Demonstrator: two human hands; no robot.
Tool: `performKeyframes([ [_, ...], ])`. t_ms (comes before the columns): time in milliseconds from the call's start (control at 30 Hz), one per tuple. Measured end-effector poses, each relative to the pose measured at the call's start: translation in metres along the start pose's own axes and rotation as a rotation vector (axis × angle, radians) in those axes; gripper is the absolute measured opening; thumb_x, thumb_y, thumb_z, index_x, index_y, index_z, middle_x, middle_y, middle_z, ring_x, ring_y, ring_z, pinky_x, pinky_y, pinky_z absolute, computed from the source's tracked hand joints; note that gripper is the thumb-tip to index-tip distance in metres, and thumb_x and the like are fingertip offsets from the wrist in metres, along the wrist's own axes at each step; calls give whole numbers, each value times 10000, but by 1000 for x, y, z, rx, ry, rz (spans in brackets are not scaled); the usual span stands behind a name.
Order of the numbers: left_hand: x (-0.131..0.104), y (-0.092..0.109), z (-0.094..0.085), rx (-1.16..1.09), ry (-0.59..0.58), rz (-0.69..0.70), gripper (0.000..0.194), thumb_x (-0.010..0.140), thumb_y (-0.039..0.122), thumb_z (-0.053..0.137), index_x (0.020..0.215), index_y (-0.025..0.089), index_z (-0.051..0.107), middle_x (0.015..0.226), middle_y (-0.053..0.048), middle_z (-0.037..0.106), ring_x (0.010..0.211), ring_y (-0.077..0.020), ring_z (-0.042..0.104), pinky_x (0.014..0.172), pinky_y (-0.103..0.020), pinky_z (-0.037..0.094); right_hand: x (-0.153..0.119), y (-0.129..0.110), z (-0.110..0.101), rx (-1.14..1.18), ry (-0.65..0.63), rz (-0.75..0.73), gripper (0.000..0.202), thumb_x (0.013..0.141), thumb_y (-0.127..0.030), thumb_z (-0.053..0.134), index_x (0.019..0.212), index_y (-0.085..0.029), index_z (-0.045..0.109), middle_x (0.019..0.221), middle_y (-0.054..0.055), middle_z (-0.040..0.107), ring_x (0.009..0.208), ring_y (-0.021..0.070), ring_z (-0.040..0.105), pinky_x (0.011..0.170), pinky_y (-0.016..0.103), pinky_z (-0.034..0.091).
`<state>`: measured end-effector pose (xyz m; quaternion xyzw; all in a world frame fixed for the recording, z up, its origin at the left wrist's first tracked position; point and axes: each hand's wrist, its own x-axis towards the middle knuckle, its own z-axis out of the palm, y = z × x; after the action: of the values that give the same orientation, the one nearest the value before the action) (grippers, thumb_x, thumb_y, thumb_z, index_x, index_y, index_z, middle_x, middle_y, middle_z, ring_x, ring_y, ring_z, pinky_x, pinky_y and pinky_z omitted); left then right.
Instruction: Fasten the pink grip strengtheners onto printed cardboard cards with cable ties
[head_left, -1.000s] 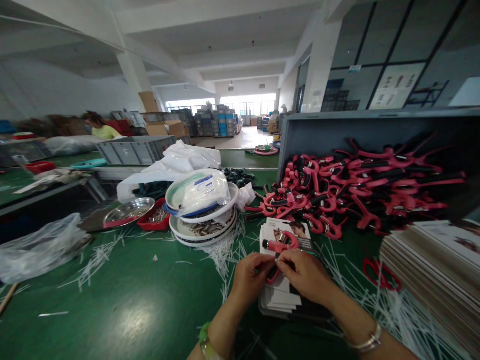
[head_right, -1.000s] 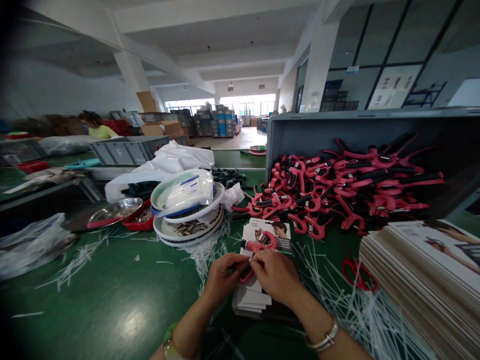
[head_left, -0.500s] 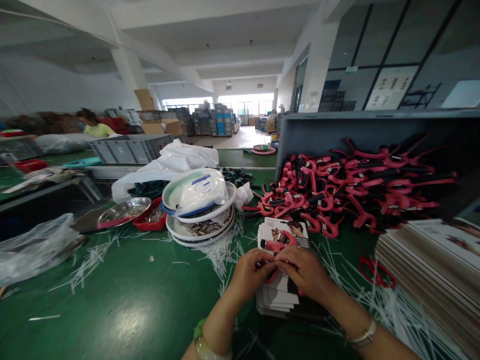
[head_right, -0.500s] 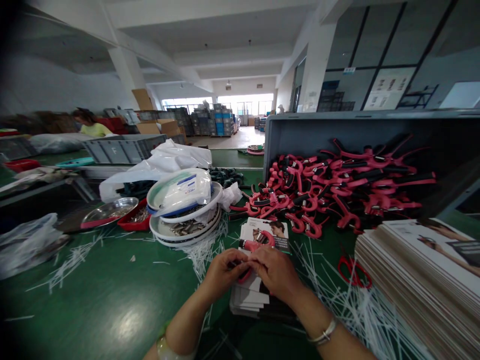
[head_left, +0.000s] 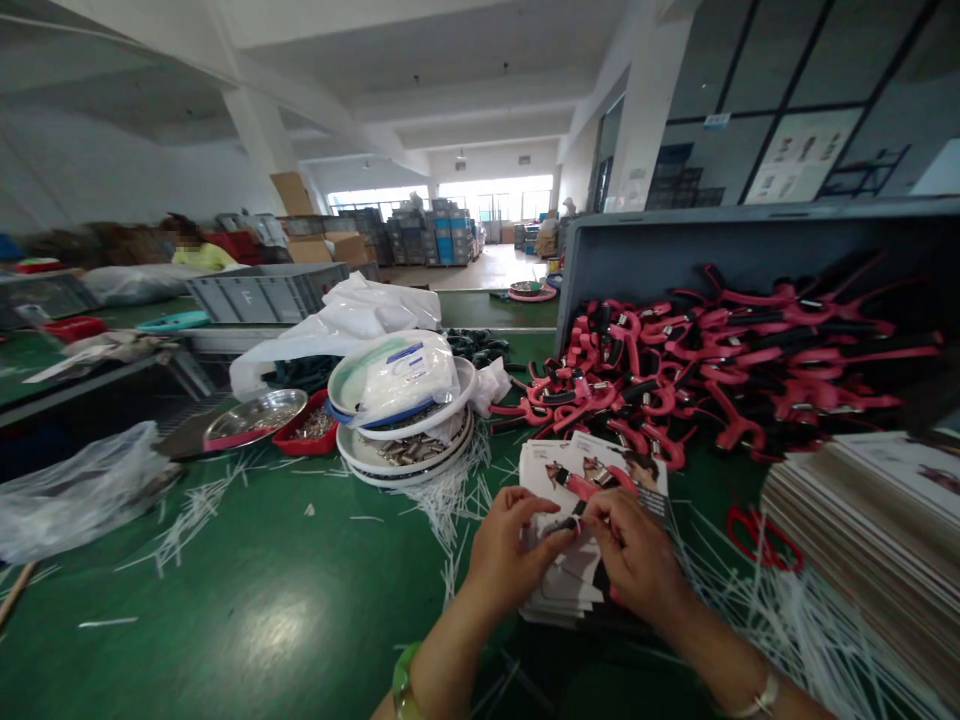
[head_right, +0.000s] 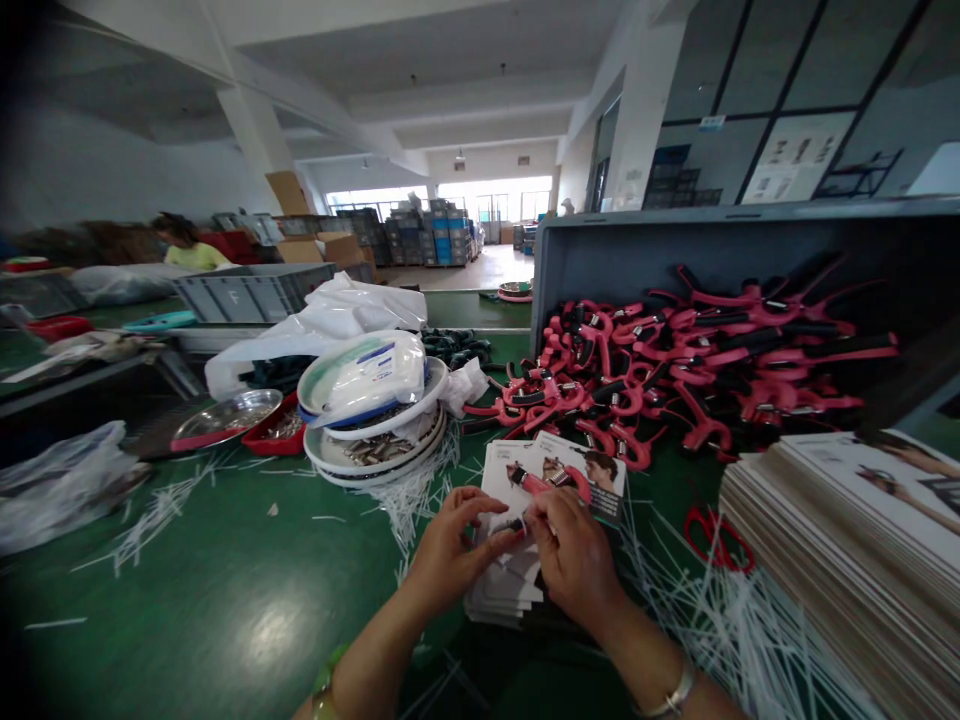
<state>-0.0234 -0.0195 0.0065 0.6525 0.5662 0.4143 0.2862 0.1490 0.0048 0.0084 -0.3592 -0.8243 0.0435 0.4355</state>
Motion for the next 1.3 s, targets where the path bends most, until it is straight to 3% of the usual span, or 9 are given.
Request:
performKeyframes([
  [67, 2, 2, 4, 14, 35, 84, 265, 761, 411, 629, 982, 276, 683, 1041, -48, 581, 961, -180, 558, 819, -289, 465, 5, 2, 2, 48, -34, -32, 122, 889, -180, 420, 785, -205, 479, 754, 32, 557, 761, 181, 537, 695, 311, 442],
  [233, 8, 6, 13, 49, 6, 122, 152, 806, 343, 592, 864, 253, 700, 893, -17, 636, 846, -151, 584, 750, -249, 460, 8, 1, 3, 63, 8, -53, 102, 883, -169, 412, 813, -207, 475, 760, 36, 557, 802, 190, 545, 729, 331, 454],
  [400, 3, 14, 6, 288, -45, 83, 158, 791, 341, 592, 908, 328, 697, 967, -2, 644, 884, -178, 594, 721, -261, 446, -15, 1, -9, 0, 49, -12, 95, 882, -177, 427, 809, -224, 465, 749, 25, 555, 752, 182, 532, 729, 350, 451],
  [600, -8, 21, 8, 380, -128, 116, 257, 818, 388, 535, 1039, 332, 653, 957, -31, 662, 850, -196, 610, 717, -278, 442, -32, 6, -24, -24, 81, 129, 99, 898, -186, 415, 836, -226, 481, 852, 52, 594, 854, 190, 561, 778, 346, 451],
  [667, -8, 20, 9, 418, -118, 100, 266, 819, 374, 526, 1037, 294, 656, 896, -53, 668, 824, -214, 612, 709, -300, 443, -24, 3, -23, 34, 36, 101, 111, 908, -199, 397, 851, -226, 488, 905, 56, 619, 897, 189, 576, 807, 345, 451],
  [767, -6, 12, 8, 380, -51, 29, 249, 814, 325, 529, 998, 223, 662, 875, -68, 673, 770, -199, 621, 697, -300, 450, -8, -5, -14, 81, -98, 101, 153, 920, -225, 370, 849, -222, 505, 815, 33, 640, 760, 166, 604, 683, 292, 468],
  [867, -3, 4, 6, 300, 39, -54, 212, 790, 306, 553, 937, 185, 647, 869, -54, 674, 719, -167, 623, 675, -276, 454, -2, -10, -3, 17, -189, 124, 191, 911, -230, 370, 775, -214, 502, 679, 14, 606, 628, 156, 572, 571, 264, 425],
  [967, -2, 0, 5, 325, 84, -66, 160, 783, 303, 552, 858, 188, 634, 807, -35, 655, 684, -154, 610, 648, -262, 440, -7, -8, 5, -90, -202, 85, 185, 892, -225, 393, 746, -207, 504, 682, 30, 592, 646, 169, 558, 582, 275, 406],
  [1300, 6, 1, 3, 317, 19, -50, 251, 757, 426, 588, 907, 232, 642, 846, -13, 630, 688, -139, 582, 613, -238, 406, -11, -4, 0, 127, -250, 249, 206, 910, -287, 381, 749, -214, 487, 667, 12, 581, 649, 161, 579, 569, 262, 424],
])
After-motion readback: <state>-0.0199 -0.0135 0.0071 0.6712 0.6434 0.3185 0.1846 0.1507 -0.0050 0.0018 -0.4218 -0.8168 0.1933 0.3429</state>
